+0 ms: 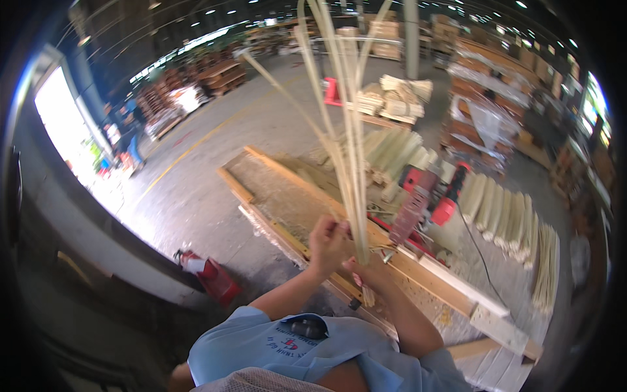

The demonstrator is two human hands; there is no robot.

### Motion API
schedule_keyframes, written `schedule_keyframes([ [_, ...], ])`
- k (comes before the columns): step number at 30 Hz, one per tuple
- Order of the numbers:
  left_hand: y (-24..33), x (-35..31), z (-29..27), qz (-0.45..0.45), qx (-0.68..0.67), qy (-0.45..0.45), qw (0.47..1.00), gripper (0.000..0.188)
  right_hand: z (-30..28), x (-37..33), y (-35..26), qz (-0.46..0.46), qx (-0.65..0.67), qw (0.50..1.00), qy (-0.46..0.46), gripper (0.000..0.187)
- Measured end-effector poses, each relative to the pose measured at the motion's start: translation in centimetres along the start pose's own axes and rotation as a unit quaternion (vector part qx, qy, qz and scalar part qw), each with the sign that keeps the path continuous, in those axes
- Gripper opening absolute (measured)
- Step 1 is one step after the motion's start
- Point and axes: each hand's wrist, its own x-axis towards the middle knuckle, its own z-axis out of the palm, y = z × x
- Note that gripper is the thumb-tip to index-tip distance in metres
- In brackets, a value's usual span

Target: The person gathers bamboo sticks from the floor and a table, aligns them in bundles, and uses a red miter saw to cut them to length. The cut pieces are placed into a cardboard box while the process repeats.

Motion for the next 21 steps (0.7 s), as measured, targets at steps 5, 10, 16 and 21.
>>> schedule_keyframes([
  [5,-0.2,0.4,-1.2,-0.092,-0.18,-0.055,0.978,0.018,0.2,-0.2,-0.8,0.036,0.032,0.996,-0.072,0.019],
  [10,0.0,1.5,-0.7,-0.124,-0.225,-0.161,0.953,0.05,-0.9,-0.4,-0.6,0.041,0.051,0.984,-0.163,0.018],
  [16,-0.4,1.7,0.0,-0.219,-0.311,-0.152,0.912,0.063,-1.8,-0.6,-0.7,0.058,0.064,0.969,-0.231,0.018],
  [21,-0.6,2.1,0.3,-0.296,-0.418,-0.228,0.828,0.076,-3.4,-0.5,0.1,0.109,0.138,0.932,-0.317,0.023],
])
